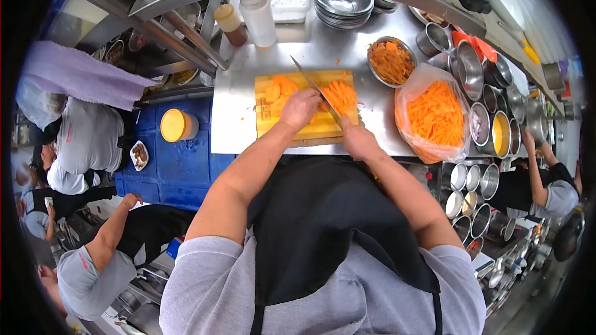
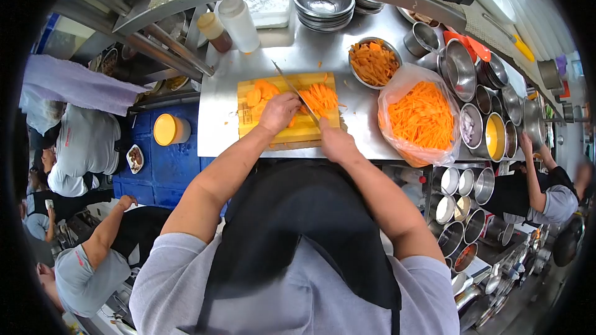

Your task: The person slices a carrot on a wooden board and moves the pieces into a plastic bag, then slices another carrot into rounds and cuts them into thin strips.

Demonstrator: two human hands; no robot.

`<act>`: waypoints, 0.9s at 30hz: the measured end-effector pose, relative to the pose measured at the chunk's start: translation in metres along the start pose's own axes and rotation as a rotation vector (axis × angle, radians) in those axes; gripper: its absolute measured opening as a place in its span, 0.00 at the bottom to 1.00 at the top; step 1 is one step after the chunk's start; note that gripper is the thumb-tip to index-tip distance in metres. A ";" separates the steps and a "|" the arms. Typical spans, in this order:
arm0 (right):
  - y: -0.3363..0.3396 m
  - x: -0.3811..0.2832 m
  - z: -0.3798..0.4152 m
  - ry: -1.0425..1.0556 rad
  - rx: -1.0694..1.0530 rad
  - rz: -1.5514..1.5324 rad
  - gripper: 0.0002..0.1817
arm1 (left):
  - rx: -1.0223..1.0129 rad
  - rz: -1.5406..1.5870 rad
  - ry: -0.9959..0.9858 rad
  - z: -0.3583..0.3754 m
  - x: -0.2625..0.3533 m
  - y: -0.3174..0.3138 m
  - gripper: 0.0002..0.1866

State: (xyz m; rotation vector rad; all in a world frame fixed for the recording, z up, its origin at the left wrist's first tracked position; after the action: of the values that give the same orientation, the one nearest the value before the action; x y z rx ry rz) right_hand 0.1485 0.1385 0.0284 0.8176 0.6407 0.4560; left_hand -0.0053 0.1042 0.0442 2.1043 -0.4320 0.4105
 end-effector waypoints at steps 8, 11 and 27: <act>-0.008 0.001 0.005 0.022 -0.001 -0.039 0.22 | -0.063 -0.008 0.099 0.004 -0.009 -0.008 0.05; -0.005 -0.001 -0.006 0.015 -0.017 -0.059 0.22 | -0.036 0.027 0.056 0.006 -0.010 -0.006 0.05; -0.003 0.005 0.010 0.056 -0.038 -0.104 0.14 | -0.042 0.008 0.116 0.008 -0.014 -0.005 0.06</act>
State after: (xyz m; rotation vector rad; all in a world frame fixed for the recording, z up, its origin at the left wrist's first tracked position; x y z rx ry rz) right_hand 0.1595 0.1342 0.0297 0.7340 0.7210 0.3966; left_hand -0.0148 0.1022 0.0301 2.0274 -0.3782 0.5214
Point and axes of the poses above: each hand's wrist, its own z-axis away from the middle knuckle, its own y-axis out of the back of the hand, x = y × z, the point moved 10 cm from there along -z, towards the middle knuckle, and after that the axes turned 3 degrees about -z, right-handed, at the moved point
